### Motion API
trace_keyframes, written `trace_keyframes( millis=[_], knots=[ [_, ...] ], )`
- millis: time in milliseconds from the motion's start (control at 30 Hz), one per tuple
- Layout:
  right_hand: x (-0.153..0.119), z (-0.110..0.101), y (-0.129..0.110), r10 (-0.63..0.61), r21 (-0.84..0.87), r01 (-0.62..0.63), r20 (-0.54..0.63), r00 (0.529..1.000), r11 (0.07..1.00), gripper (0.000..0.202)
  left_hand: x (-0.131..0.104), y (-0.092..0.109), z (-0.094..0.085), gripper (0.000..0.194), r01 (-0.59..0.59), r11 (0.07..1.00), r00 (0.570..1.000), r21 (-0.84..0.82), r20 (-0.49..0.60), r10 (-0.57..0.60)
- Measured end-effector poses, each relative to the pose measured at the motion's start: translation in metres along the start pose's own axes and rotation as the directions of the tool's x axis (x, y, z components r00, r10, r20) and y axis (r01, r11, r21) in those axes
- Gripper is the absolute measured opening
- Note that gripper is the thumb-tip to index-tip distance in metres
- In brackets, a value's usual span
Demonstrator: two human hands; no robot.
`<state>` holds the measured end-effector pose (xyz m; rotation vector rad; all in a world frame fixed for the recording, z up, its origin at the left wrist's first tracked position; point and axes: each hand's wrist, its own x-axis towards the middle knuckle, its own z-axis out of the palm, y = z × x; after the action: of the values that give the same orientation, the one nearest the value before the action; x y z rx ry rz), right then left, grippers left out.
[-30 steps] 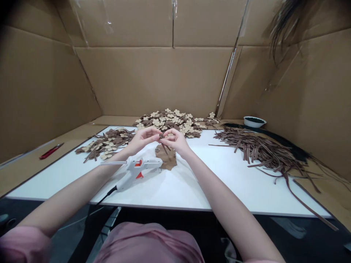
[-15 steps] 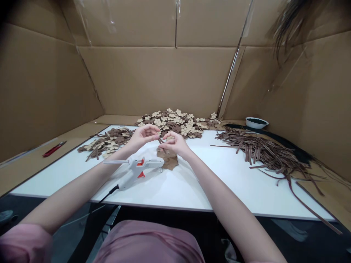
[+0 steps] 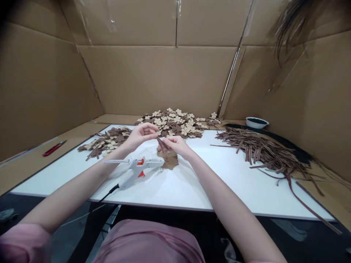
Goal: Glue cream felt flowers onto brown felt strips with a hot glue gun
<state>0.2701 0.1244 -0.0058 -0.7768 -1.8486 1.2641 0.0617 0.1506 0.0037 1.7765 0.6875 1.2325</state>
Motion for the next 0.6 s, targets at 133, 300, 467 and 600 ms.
trace_keyframes(
  millis=[133,300,467,600],
  knots=[
    [-0.0007,-0.0026,0.0016,0.008,-0.032,-0.007,0.005,1.000,0.999,0.043,0.0001,0.0027,-0.0003,0.037,0.002,1.000,1.000,0.009,-0.023,-0.002],
    [-0.0018,-0.0043,0.0014,0.044,-0.042,-0.044,0.017,0.999,0.998,0.038,-0.0004,0.0051,0.0000,0.039,0.005,1.000,0.999,0.019,-0.042,-0.004],
    [-0.0019,-0.0053,0.0024,0.100,-0.034,-0.099,0.029,0.995,0.995,0.034,-0.0005,0.0059,-0.0003,0.038,0.005,1.000,0.999,0.001,-0.047,-0.005],
    [-0.0023,-0.0055,0.0016,0.065,-0.024,-0.064,0.047,0.997,0.998,0.037,0.0004,0.0048,-0.0015,0.037,0.004,1.000,0.999,-0.010,-0.049,-0.005]
  ],
)
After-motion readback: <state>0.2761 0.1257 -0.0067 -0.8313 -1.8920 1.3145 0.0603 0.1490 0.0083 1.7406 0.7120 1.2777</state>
